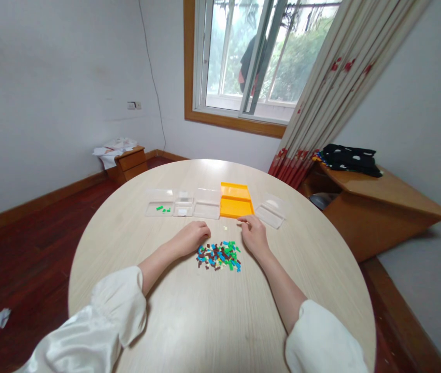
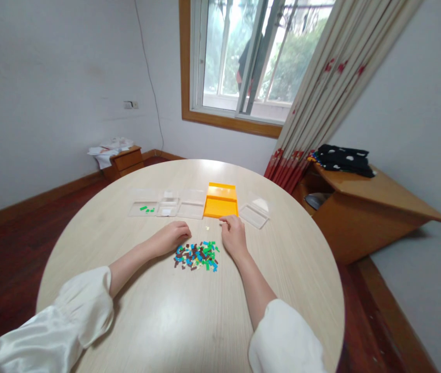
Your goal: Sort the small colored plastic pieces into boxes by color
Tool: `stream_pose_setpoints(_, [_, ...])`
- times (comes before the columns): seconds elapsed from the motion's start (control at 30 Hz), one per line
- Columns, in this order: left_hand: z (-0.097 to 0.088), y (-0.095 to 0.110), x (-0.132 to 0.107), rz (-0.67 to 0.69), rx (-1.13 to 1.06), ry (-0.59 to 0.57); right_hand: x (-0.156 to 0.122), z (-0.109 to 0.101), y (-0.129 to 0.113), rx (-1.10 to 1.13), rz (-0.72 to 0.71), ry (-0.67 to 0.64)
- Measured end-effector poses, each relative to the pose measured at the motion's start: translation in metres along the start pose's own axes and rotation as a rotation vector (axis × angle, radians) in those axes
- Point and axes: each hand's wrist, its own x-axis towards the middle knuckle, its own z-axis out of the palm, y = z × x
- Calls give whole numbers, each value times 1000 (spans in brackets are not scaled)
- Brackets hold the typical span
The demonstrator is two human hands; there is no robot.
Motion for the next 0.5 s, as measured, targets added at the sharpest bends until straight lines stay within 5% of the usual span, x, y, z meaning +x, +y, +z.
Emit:
stream_pose_setpoints(0.17, [-6,-1,16,-40,-43,76,-5,1,-4,-56,-47,-48])
stream_pose_setpoints(0.5, [-8,7,123,-101,78,97,-16,1,-16,-64,-63,-130])
